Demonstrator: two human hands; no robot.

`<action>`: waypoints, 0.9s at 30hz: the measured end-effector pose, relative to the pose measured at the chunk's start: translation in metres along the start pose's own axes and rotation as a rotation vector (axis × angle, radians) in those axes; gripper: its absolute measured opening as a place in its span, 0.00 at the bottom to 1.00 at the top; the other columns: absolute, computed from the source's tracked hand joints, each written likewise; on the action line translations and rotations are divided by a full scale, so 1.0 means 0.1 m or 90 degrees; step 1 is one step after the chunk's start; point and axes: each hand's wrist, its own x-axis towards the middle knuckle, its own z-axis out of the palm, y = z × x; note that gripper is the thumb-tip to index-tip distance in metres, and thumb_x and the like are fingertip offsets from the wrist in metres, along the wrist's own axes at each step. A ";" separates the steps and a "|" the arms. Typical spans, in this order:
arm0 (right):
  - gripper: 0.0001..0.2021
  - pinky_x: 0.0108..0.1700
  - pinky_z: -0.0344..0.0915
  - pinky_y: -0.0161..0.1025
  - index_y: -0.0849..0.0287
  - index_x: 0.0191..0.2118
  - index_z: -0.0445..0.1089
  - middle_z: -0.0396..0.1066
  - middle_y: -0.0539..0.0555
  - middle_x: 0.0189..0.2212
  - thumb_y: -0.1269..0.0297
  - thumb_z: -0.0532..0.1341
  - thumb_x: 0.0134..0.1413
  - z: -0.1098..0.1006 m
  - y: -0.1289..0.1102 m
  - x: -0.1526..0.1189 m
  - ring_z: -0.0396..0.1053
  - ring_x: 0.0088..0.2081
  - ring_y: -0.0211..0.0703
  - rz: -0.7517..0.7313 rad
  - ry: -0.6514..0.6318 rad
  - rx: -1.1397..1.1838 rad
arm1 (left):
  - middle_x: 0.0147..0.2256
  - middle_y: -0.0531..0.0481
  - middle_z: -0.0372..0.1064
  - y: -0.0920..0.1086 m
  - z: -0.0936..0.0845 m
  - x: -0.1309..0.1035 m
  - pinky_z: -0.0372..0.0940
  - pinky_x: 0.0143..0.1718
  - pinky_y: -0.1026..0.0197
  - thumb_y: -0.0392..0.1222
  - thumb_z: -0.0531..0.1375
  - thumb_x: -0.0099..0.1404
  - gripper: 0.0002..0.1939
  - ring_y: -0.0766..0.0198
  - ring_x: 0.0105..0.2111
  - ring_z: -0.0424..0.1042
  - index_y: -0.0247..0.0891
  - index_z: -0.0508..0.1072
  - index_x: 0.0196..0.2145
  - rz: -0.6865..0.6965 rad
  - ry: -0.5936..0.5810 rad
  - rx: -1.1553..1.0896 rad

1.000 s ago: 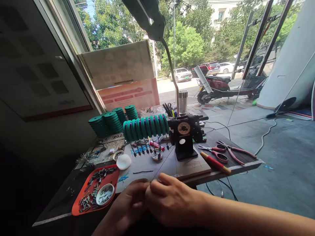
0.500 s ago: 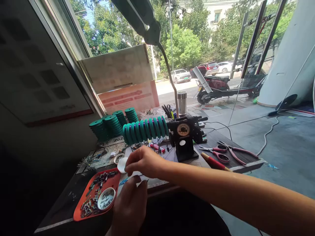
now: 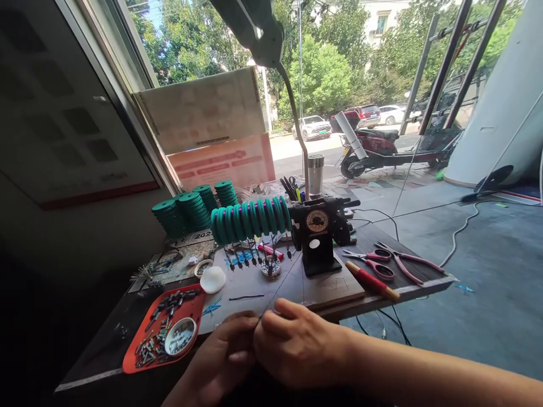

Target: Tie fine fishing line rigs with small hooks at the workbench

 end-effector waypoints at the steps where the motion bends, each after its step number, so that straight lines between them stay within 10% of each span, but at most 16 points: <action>1: 0.15 0.28 0.55 0.39 0.63 0.27 0.67 0.66 0.52 0.24 0.78 0.47 0.57 0.02 -0.03 0.00 0.58 0.26 0.39 0.005 -0.005 0.020 | 0.15 0.59 0.60 -0.01 0.01 -0.01 0.42 0.11 0.76 0.29 0.64 0.41 0.07 0.78 0.13 0.56 0.33 0.68 0.19 0.005 0.004 0.009; 5: 0.11 0.31 0.59 0.37 0.61 0.29 0.68 0.69 0.51 0.24 0.75 0.51 0.57 -0.07 -0.12 0.11 0.60 0.28 0.39 0.089 -0.060 0.236 | 0.18 0.55 0.64 -0.03 0.02 -0.06 0.51 0.14 0.73 0.30 0.64 0.47 0.05 0.74 0.16 0.60 0.34 0.71 0.18 0.183 0.023 0.204; 10: 0.05 0.33 0.62 0.32 0.62 0.28 0.70 0.71 0.50 0.25 0.72 0.58 0.53 -0.13 0.15 0.53 0.65 0.28 0.36 0.454 0.015 0.651 | 0.32 0.47 0.73 -0.10 -0.17 0.01 0.66 0.32 0.62 0.28 0.56 0.57 0.12 0.60 0.31 0.72 0.40 0.75 0.33 0.886 0.138 0.871; 15: 0.05 0.25 0.61 0.30 0.65 0.25 0.69 0.69 0.48 0.19 0.72 0.59 0.50 0.15 0.48 0.90 0.66 0.22 0.34 0.512 -0.089 0.753 | 0.35 0.42 0.75 -0.10 -0.28 0.06 0.65 0.31 0.61 0.26 0.57 0.57 0.13 0.59 0.30 0.73 0.38 0.76 0.36 1.018 0.161 0.959; 18: 0.03 0.26 0.60 0.31 0.64 0.26 0.70 0.70 0.49 0.21 0.73 0.60 0.49 0.15 0.44 0.79 0.65 0.23 0.35 0.502 -0.091 0.709 | 0.27 0.46 0.73 -0.03 -0.18 0.00 0.61 0.26 0.63 0.28 0.57 0.57 0.09 0.61 0.26 0.70 0.37 0.76 0.30 0.903 0.121 0.854; 21: 0.03 0.33 0.57 0.36 0.62 0.31 0.70 0.70 0.51 0.26 0.73 0.59 0.51 0.02 0.27 0.47 0.62 0.29 0.39 0.431 -0.020 0.542 | 0.19 0.53 0.65 0.05 -0.06 -0.04 0.50 0.17 0.70 0.31 0.61 0.52 0.05 0.73 0.17 0.58 0.35 0.72 0.20 0.389 0.055 0.404; 23: 0.08 0.31 0.54 0.38 0.62 0.31 0.70 0.68 0.52 0.24 0.74 0.54 0.56 -0.05 0.16 0.27 0.59 0.28 0.39 0.184 0.010 0.259 | 0.17 0.57 0.61 0.08 -0.02 -0.04 0.44 0.14 0.73 0.31 0.64 0.46 0.04 0.77 0.15 0.53 0.34 0.70 0.20 0.131 0.031 0.166; 27: 0.15 0.31 0.53 0.40 0.64 0.26 0.68 0.68 0.54 0.27 0.79 0.47 0.56 0.00 0.02 0.07 0.59 0.29 0.40 -0.025 0.015 -0.007 | 0.15 0.59 0.57 0.09 -0.01 -0.02 0.43 0.13 0.75 0.30 0.63 0.43 0.09 0.78 0.13 0.54 0.34 0.65 0.18 0.028 0.027 0.068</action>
